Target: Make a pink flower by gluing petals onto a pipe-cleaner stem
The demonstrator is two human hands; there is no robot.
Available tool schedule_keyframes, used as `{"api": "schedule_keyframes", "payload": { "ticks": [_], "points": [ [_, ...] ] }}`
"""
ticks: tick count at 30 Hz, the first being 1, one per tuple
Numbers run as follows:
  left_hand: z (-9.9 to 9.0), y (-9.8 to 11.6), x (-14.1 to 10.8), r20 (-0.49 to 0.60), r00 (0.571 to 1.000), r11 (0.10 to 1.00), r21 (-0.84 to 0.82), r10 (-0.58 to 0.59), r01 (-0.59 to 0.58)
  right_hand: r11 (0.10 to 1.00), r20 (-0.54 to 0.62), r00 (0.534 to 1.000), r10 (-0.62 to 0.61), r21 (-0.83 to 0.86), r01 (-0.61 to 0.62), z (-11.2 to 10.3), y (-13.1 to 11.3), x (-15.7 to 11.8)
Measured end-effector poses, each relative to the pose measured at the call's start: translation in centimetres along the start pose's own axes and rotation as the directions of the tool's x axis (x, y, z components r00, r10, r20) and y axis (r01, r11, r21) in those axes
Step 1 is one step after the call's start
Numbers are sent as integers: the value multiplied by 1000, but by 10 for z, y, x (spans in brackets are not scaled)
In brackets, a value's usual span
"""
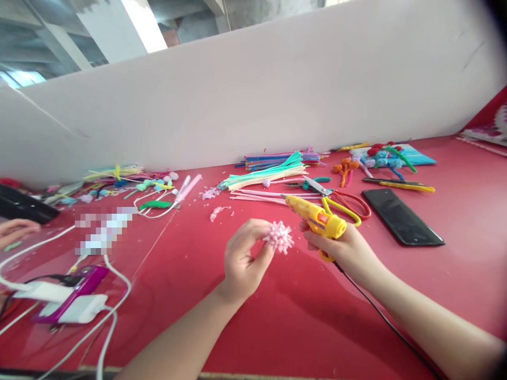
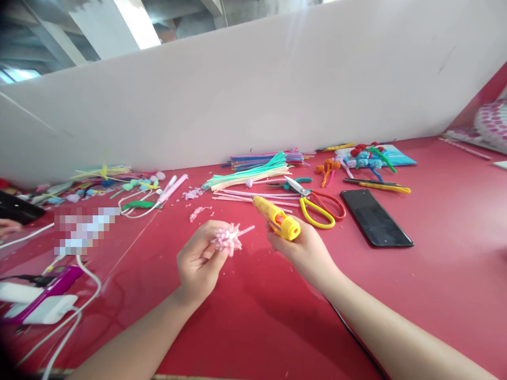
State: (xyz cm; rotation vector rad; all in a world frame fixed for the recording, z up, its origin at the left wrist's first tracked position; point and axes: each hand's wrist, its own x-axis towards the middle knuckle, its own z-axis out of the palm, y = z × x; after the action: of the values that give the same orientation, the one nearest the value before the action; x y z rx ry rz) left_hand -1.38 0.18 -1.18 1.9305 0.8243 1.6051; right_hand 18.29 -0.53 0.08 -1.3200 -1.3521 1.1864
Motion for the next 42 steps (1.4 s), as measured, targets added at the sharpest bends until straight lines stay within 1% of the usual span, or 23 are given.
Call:
{"api": "schedule_keyframes", "payload": {
  "ticks": [5,15,17,19,22,23,24,26,27,29,31,34,36,37,39,42],
  "points": [
    [0,0,-1,-9,1000,1000,-12,-21,21,1000,5,1000,14,6,-14,0,1,0],
    [1,2,0,-12,999,999,-28,-29,29,1000,10,1000,-11,23,10,-1,2,0],
    [1,4,1,-5,999,998,-44,-43,42,999,10,999,-38,27,38,0,3,0],
    [1,5,2,3,996,994,-76,-85,85,996,-5,996,-86,38,86,1,3,-2],
    [2,8,5,-14,976,960,-188,-215,209,972,-50,972,-229,43,232,0,3,-7],
    [2,9,7,-20,959,928,-258,-282,267,955,-60,954,-293,34,295,-1,3,-10],
    [3,10,10,-13,933,879,-339,-360,335,933,-59,932,-357,19,359,-2,3,-13],
    [2,11,15,55,853,724,-502,-520,474,881,-28,881,-472,-26,472,-5,3,-17],
    [2,11,18,113,807,638,-553,-580,536,852,0,853,-521,-62,520,-7,3,-19],
    [0,10,23,205,733,489,-626,-649,607,787,75,799,-596,-143,600,-9,2,-21],
    [-1,9,25,274,670,361,-672,-690,646,735,146,762,-631,-202,647,-9,1,-21],
    [-2,7,26,326,583,206,-719,-744,664,701,192,740,-644,-239,672,-8,0,-20],
    [-2,6,25,334,543,141,-742,-771,655,681,208,731,-649,-269,681,-7,-1,-20],
    [-2,6,25,335,530,120,-750,-779,650,671,216,727,-652,-284,686,-7,-1,-19],
    [-2,5,24,337,516,95,-760,-787,642,652,223,718,-659,-306,693,-6,-1,-19],
    [-1,6,24,343,513,86,-762,-787,642,632,227,711,-665,-337,698,-6,2,-19]
  ]
}}
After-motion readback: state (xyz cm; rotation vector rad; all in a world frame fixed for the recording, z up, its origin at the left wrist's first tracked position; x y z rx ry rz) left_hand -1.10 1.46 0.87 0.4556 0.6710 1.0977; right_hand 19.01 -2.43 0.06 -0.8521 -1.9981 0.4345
